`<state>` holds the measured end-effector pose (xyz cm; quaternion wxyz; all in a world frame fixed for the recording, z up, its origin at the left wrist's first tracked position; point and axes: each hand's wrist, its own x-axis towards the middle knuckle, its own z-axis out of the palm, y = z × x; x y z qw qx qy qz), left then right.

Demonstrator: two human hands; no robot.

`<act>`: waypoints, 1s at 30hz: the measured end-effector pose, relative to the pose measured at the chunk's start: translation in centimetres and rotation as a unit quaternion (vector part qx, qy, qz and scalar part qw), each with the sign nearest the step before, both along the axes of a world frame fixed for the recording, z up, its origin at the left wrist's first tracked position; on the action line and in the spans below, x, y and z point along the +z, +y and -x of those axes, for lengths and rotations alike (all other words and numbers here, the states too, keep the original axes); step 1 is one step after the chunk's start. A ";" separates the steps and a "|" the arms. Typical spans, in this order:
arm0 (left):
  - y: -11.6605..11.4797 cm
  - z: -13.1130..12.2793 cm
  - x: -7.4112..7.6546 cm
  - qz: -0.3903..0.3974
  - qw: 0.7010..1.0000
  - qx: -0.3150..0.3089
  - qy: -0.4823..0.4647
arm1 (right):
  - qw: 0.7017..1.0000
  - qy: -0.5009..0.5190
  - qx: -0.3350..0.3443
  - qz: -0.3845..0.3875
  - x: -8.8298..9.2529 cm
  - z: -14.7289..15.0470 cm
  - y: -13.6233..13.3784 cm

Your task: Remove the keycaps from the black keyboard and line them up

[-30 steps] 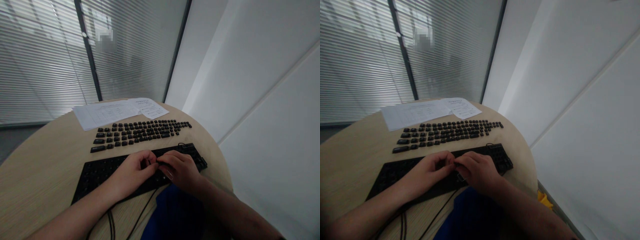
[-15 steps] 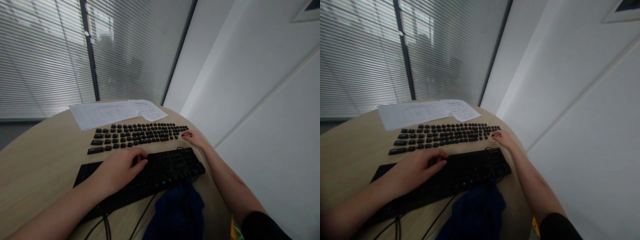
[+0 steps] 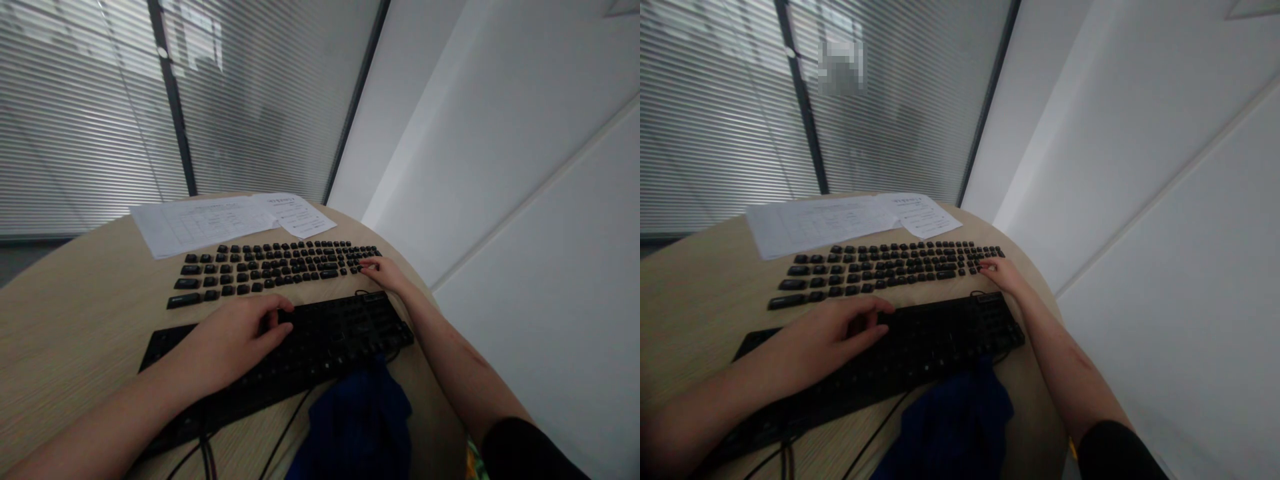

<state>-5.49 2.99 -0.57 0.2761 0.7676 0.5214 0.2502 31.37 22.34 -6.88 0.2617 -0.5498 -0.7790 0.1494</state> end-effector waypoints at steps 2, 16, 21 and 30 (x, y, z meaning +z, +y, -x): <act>0.0 0.1 0.0 0.001 1.000 0.002 -0.002 | 1.000 0.018 -0.003 -0.006 0.1 -0.1 -0.1; 1.5 2.4 -0.8 -0.076 0.991 -0.094 0.062 | 0.864 0.503 -0.018 -0.011 5.8 -2.9 -9.4; 1.6 2.5 -1.1 -0.073 0.985 -0.121 0.101 | 0.864 0.496 -0.057 0.063 3.9 -3.5 -15.2; 2.5 2.9 -3.2 -0.070 0.981 -0.137 0.115 | 0.842 0.535 -0.063 0.031 0.6 -2.4 -16.8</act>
